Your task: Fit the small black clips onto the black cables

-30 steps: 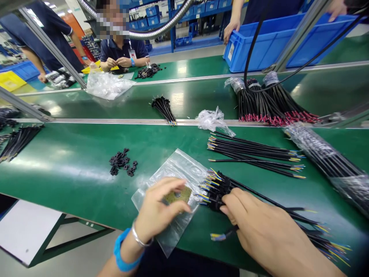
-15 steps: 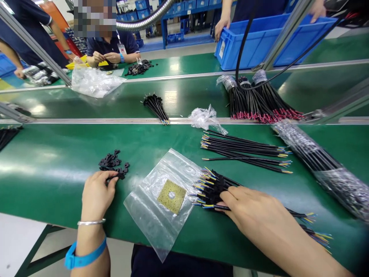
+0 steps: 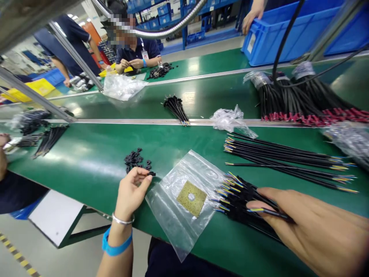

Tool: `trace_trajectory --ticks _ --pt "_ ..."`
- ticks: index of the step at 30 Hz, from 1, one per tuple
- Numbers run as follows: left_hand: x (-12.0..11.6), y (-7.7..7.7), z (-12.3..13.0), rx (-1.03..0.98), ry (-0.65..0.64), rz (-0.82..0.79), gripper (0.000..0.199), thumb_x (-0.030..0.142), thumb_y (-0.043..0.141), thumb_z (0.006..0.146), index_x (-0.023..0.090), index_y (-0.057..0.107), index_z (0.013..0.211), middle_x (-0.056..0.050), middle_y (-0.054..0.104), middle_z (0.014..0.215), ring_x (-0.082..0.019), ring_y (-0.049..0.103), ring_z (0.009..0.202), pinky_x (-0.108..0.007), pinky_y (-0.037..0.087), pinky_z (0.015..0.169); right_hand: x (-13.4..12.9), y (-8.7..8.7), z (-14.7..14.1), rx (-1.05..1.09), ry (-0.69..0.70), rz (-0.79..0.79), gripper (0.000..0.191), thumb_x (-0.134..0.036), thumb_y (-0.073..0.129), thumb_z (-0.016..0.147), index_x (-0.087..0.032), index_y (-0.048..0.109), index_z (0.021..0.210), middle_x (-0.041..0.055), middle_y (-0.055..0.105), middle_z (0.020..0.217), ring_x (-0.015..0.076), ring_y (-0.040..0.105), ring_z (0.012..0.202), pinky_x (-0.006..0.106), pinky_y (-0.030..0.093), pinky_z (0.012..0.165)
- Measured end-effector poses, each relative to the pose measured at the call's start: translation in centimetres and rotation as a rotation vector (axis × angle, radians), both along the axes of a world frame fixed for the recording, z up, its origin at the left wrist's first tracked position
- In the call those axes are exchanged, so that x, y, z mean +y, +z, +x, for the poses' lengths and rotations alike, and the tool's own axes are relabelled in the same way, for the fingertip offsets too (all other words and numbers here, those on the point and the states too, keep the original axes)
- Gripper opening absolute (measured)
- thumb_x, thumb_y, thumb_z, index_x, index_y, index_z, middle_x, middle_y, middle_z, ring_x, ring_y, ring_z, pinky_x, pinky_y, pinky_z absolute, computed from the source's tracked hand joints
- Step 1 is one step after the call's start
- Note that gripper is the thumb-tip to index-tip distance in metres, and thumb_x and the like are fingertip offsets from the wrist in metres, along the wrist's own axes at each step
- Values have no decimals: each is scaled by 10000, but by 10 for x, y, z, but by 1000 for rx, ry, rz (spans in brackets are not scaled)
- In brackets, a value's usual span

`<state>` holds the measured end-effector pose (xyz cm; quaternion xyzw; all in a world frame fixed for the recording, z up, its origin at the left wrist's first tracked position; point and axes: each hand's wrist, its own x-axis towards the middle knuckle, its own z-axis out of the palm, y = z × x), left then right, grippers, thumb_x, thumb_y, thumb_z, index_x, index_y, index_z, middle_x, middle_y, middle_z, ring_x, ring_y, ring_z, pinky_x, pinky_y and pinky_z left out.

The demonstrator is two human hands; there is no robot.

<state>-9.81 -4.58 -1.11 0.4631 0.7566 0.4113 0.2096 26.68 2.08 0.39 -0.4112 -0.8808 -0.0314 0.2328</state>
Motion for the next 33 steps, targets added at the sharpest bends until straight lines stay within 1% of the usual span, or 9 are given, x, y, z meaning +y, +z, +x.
trace_trajectory --ticks 4,9,11,17,23,25,28,31,33 --pt "-1 9 28 -423 -59 88 297 341 739 785 158 681 1012 -25 713 739 -182 721 667 -292 595 641 0 -7 -1 43 54 11 281 -456 500 962 -223 621 1060 52 722 934 241 691 767 362 457 718" --pt "-1 4 62 -558 -249 -36 258 334 707 831 137 720 997 -81 770 722 -207 736 650 -324 611 657 2 16 -17 22 108 141 380 -470 356 1012 -179 594 956 52 693 755 197 654 605 328 436 592" --pt "-1 -1 76 -406 -342 -41 189 294 659 870 165 716 996 -81 775 780 -204 736 698 -319 599 681 2 25 -22 29 151 130 410 -461 297 1024 -165 565 936 57 677 730 181 642 583 307 443 557" --pt "-2 -10 102 414 -577 114 121 189 612 882 218 728 896 -66 668 818 -204 623 782 -334 524 706 -3 29 -28 98 201 37 180 -193 366 971 -179 535 911 25 621 692 162 601 578 295 418 552" --pt "0 -4 108 546 -629 58 138 144 588 872 203 710 848 -65 640 837 -213 558 788 -352 482 697 -6 21 -31 168 207 86 133 -162 449 954 -156 581 972 31 648 742 164 614 649 299 436 644" --pt "2 -2 111 363 -592 61 115 128 589 857 199 669 815 -63 659 877 -221 583 850 -375 481 768 -8 19 -33 184 223 84 133 -164 467 957 -144 589 1007 23 645 736 154 610 646 297 439 660" --pt "2 0 117 -218 -419 61 93 173 570 885 193 582 795 -65 691 991 -195 629 889 -345 497 789 -10 14 -36 203 273 62 116 -145 488 952 -147 592 1003 18 645 740 147 607 654 297 431 650" --pt "-1 3 126 -796 -299 42 156 256 590 905 182 542 776 -65 708 1071 -129 647 742 -290 520 725 -11 11 -39 205 333 66 117 -129 500 947 -152 601 1000 18 657 757 140 610 675 294 439 657" --pt "-1 6 130 -1010 -266 28 189 267 646 876 167 546 750 -58 722 1050 -95 642 665 -266 525 726 -12 9 -39 202 353 82 130 -123 508 941 -151 610 1016 16 662 762 132 610 677 291 452 662"
